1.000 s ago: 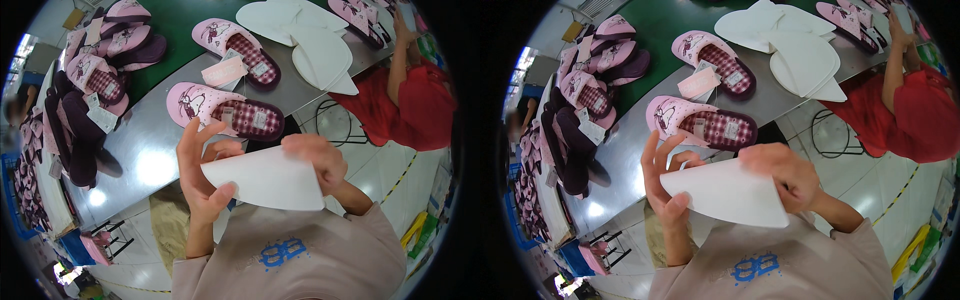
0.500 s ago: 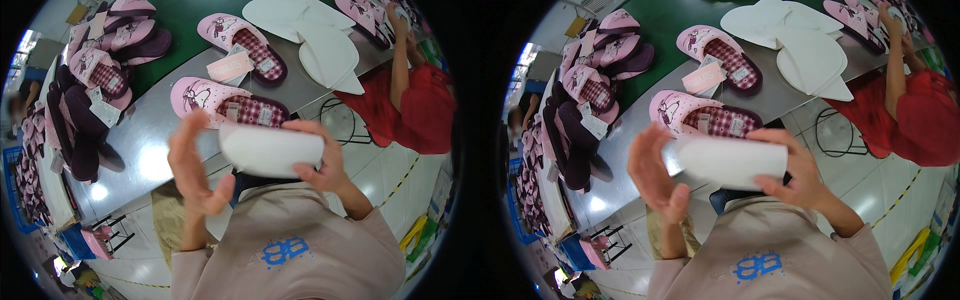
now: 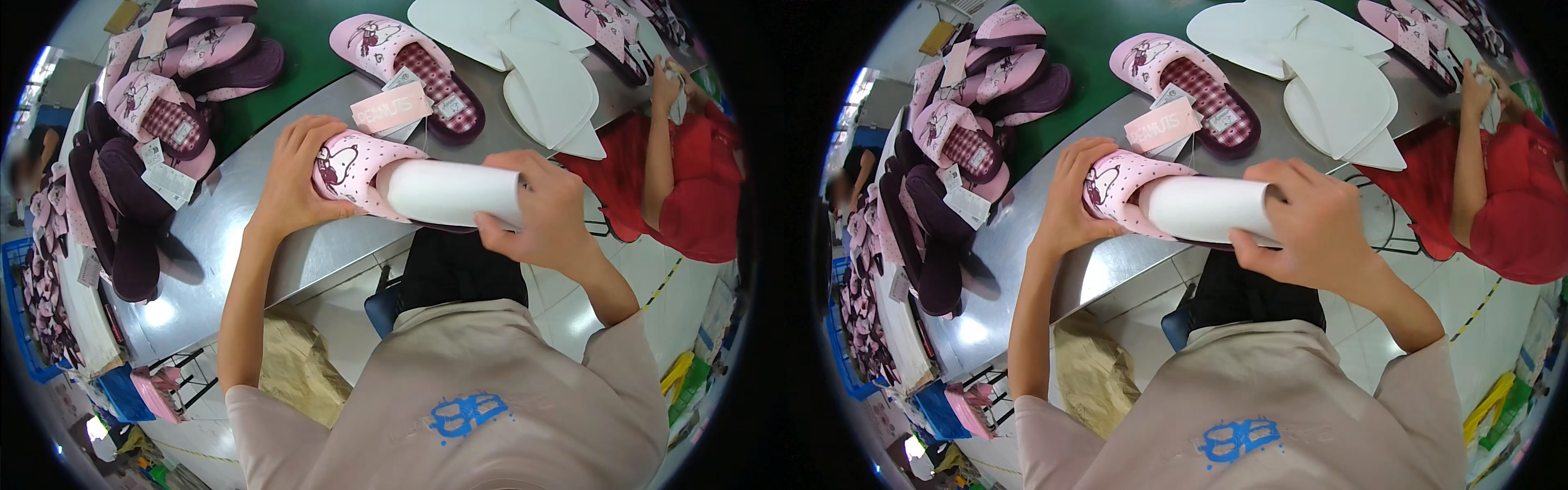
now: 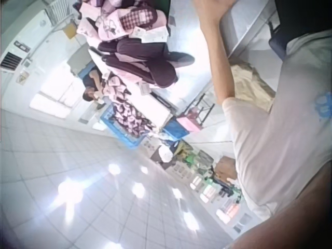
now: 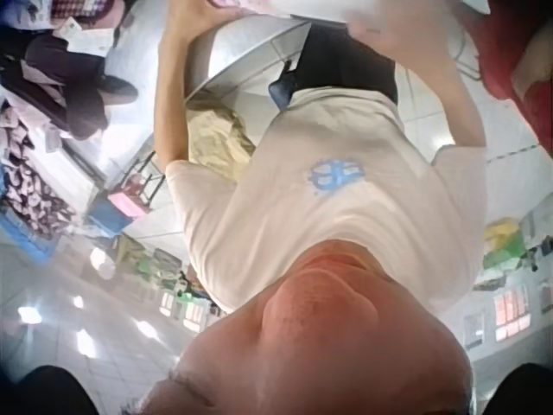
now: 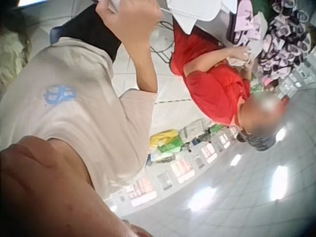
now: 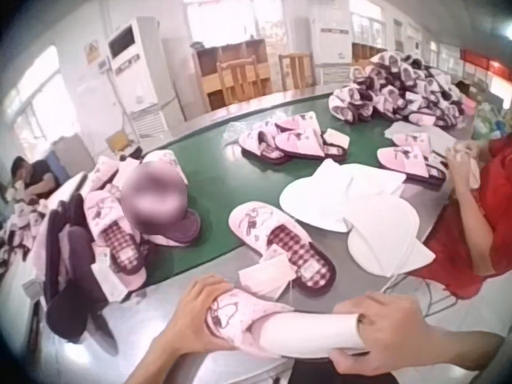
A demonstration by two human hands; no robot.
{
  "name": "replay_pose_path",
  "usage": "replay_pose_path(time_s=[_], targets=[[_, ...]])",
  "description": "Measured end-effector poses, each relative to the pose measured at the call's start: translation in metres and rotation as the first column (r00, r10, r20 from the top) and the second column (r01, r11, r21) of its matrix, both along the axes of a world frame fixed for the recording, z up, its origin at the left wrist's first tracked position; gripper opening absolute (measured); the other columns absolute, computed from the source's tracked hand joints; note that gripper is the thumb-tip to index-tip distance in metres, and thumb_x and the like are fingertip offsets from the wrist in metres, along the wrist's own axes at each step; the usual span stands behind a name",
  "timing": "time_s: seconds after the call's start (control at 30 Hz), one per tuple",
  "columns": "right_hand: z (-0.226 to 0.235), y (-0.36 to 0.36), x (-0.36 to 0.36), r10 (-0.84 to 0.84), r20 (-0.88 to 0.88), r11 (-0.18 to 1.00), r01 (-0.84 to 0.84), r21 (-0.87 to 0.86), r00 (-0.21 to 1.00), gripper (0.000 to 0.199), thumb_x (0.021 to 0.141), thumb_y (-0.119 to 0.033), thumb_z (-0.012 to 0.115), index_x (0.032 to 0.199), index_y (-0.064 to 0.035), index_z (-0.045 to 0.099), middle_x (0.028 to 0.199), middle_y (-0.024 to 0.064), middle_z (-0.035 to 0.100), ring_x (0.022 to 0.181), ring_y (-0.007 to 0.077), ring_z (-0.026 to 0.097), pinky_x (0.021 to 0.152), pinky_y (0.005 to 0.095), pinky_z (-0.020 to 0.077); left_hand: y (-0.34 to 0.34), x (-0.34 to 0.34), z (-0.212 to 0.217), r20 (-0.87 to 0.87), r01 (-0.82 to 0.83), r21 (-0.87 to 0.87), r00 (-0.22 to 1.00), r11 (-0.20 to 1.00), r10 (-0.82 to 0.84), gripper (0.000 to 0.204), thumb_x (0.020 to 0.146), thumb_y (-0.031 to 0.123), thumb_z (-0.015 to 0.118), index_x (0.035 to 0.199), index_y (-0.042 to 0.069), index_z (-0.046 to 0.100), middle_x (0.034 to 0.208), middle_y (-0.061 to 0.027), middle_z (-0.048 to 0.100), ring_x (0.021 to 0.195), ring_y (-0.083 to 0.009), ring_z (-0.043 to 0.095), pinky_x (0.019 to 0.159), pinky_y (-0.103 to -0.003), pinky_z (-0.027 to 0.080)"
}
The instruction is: The person repeatedly picks up pink slippers, inserts white paper inserts into each slipper, and places the stuffed slippers on a table. The person handles slippers one at a time and repeats the process throughout the clip.
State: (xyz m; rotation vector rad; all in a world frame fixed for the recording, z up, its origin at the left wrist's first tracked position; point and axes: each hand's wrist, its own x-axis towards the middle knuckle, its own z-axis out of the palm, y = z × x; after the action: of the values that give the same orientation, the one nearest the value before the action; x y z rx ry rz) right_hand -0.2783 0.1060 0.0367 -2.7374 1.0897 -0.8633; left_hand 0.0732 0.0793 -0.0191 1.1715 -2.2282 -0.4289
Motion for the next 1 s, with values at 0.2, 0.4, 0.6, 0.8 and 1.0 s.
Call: replay_pose_path(time_s=[0.2, 0.4, 0.6, 0.8, 1.0], targets=[[-0.002, -0.006, 0.002, 0.075, -0.086, 0.997, -0.076, -0.005, 0.993, 0.031, 0.072, -0.023, 0.086, 0.087, 0.0003, 0.071, 0.115, 0.0084, 0.067, 0.090, 0.0267, 0.067, 0.072, 0.0380, 0.0558, 0.005, -0.013, 0.004, 0.018, 0.048, -0.059, 0.999, 0.997, -0.047, 0.094, 0.061, 0.062, 0.092, 0.135, 0.010, 0.065, 0.133, -0.0115, 0.068, 0.127, -0.0344, 0.060, 0.106, -0.046, 0.042], [-0.039, -0.028, 0.032, 0.201, 0.045, 0.974, -0.204, 0.095, 0.979, 0.035, 0.081, -0.027, 0.084, 0.088, 0.0045, 0.070, 0.145, 0.0161, 0.054, 0.117, 0.0352, 0.063, 0.097, 0.0442, 0.0548, 0.002, -0.018, 0.005, 0.029, 0.044, -0.095, 0.999, 0.994, -0.042, 0.092, 0.064, 0.068, 0.088, 0.132, 0.009, 0.068, 0.127, -0.0119, 0.071, 0.119, -0.0351, 0.065, 0.104, -0.047, 0.044], [-0.040, -0.032, 0.056, 0.206, -0.023, 0.971, -0.201, 0.126, 0.978, 0.032, 0.081, -0.024, 0.083, 0.084, 0.0049, 0.070, 0.153, 0.0161, 0.049, 0.127, 0.0345, 0.060, 0.101, 0.0436, 0.0538, -0.002, -0.021, -0.004, -0.025, 0.022, -0.130, 0.999, 0.991, -0.025, 0.088, 0.065, 0.069, 0.087, 0.130, 0.011, 0.069, 0.121, -0.0111, 0.072, 0.112, -0.0328, 0.067, 0.101, -0.047, 0.044], [-0.045, -0.040, 0.068, 0.228, -0.072, 0.972, -0.222, 0.079, 0.971, 0.025, 0.079, -0.019, 0.082, 0.078, 0.0021, 0.069, 0.156, 0.0151, 0.046, 0.135, 0.0333, 0.056, 0.104, 0.0441, 0.0523, -0.003, -0.023, -0.007, -0.075, 0.005, -0.104, 0.997, 0.995, -0.013, 0.081, 0.071, 0.068, 0.083, 0.127, 0.011, 0.071, 0.118, -0.0103, 0.073, 0.111, -0.0319, 0.067, 0.100, -0.047, 0.043], [-0.042, -0.041, 0.076, 0.229, -0.099, 0.973, -0.223, 0.062, 0.968, 0.019, 0.079, -0.017, 0.079, 0.077, 0.0008, 0.072, 0.158, 0.0165, 0.044, 0.139, 0.0322, 0.052, 0.107, 0.0458, 0.0489, -0.005, -0.026, -0.008, -0.106, -0.016, -0.090, 0.994, 0.996, 0.007, 0.075, 0.073, 0.068, 0.081, 0.121, 0.010, 0.073, 0.114, -0.0088, 0.074, 0.110, -0.0310, 0.068, 0.098, -0.046, 0.044]])
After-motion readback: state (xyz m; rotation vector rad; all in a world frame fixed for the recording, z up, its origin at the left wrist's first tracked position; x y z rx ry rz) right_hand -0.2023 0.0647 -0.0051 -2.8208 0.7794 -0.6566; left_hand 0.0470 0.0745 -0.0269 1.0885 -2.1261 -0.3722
